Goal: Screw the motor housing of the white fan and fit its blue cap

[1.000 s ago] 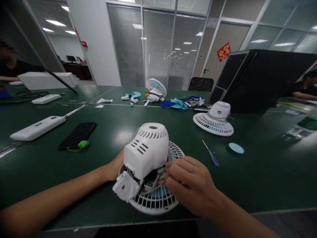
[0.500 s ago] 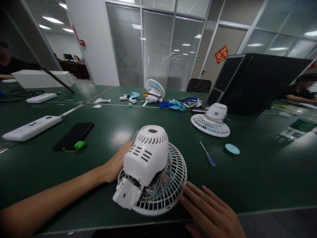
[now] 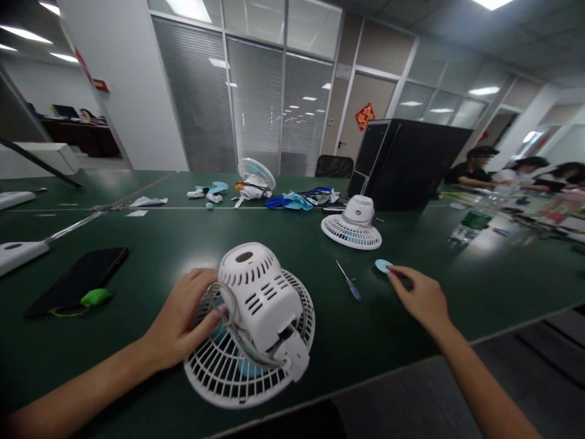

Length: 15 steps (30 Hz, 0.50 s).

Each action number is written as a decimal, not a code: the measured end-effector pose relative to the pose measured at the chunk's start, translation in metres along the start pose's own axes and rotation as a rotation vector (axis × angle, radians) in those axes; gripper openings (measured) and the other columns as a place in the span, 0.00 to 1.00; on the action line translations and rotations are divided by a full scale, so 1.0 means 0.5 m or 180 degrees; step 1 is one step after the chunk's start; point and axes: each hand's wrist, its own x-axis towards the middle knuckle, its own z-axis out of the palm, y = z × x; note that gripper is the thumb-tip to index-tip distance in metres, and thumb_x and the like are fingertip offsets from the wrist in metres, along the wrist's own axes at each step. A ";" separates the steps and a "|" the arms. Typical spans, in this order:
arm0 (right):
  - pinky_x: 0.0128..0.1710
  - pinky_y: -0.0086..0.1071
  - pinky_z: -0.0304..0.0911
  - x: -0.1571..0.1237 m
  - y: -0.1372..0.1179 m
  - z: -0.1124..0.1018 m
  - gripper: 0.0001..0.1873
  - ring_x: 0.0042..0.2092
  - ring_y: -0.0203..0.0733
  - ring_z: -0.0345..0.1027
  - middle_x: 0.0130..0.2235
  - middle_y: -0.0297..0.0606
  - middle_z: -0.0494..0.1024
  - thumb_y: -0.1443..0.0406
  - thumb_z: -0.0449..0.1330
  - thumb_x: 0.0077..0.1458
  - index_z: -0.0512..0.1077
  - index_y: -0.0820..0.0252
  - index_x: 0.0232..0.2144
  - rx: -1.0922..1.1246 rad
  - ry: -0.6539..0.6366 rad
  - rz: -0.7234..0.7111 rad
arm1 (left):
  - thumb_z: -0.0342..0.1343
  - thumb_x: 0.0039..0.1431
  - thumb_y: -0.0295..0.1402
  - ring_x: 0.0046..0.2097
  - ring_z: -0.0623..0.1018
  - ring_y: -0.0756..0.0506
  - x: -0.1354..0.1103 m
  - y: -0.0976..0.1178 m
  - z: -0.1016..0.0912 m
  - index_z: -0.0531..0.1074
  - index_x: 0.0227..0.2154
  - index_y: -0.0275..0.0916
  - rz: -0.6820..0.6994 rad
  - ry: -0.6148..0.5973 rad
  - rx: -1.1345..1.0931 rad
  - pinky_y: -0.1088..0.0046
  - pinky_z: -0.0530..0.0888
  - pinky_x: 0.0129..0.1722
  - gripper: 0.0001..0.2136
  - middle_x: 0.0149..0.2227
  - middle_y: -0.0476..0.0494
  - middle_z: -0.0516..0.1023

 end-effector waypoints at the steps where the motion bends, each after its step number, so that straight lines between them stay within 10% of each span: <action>1: 0.31 0.47 0.71 0.012 -0.003 0.005 0.24 0.33 0.54 0.77 0.41 0.53 0.82 0.52 0.54 0.59 0.80 0.64 0.42 0.0017 -0.0103 -0.0048 | 0.47 0.66 0.39 0.53 0.72 0.35 -0.001 -0.002 0.004 0.66 0.55 0.39 -0.0041 -0.0090 -0.0132 0.54 0.68 0.53 0.18 0.54 0.36 0.75; 8: 0.42 0.40 0.70 0.048 -0.075 0.049 0.16 0.39 0.43 0.75 0.44 0.40 0.81 0.56 0.60 0.58 0.80 0.55 0.43 0.0485 -0.1288 -0.0796 | 0.45 0.70 0.41 0.60 0.70 0.34 0.007 -0.032 0.003 0.60 0.62 0.37 -0.0411 -0.0814 -0.0822 0.49 0.68 0.59 0.22 0.61 0.32 0.69; 15: 0.37 0.43 0.68 0.062 -0.077 0.069 0.14 0.33 0.47 0.72 0.31 0.41 0.80 0.54 0.62 0.52 0.79 0.58 0.29 0.0809 -0.0953 -0.0325 | 0.45 0.70 0.40 0.63 0.68 0.34 0.009 -0.046 0.001 0.60 0.63 0.38 -0.0331 -0.0903 -0.0942 0.48 0.66 0.61 0.22 0.63 0.32 0.68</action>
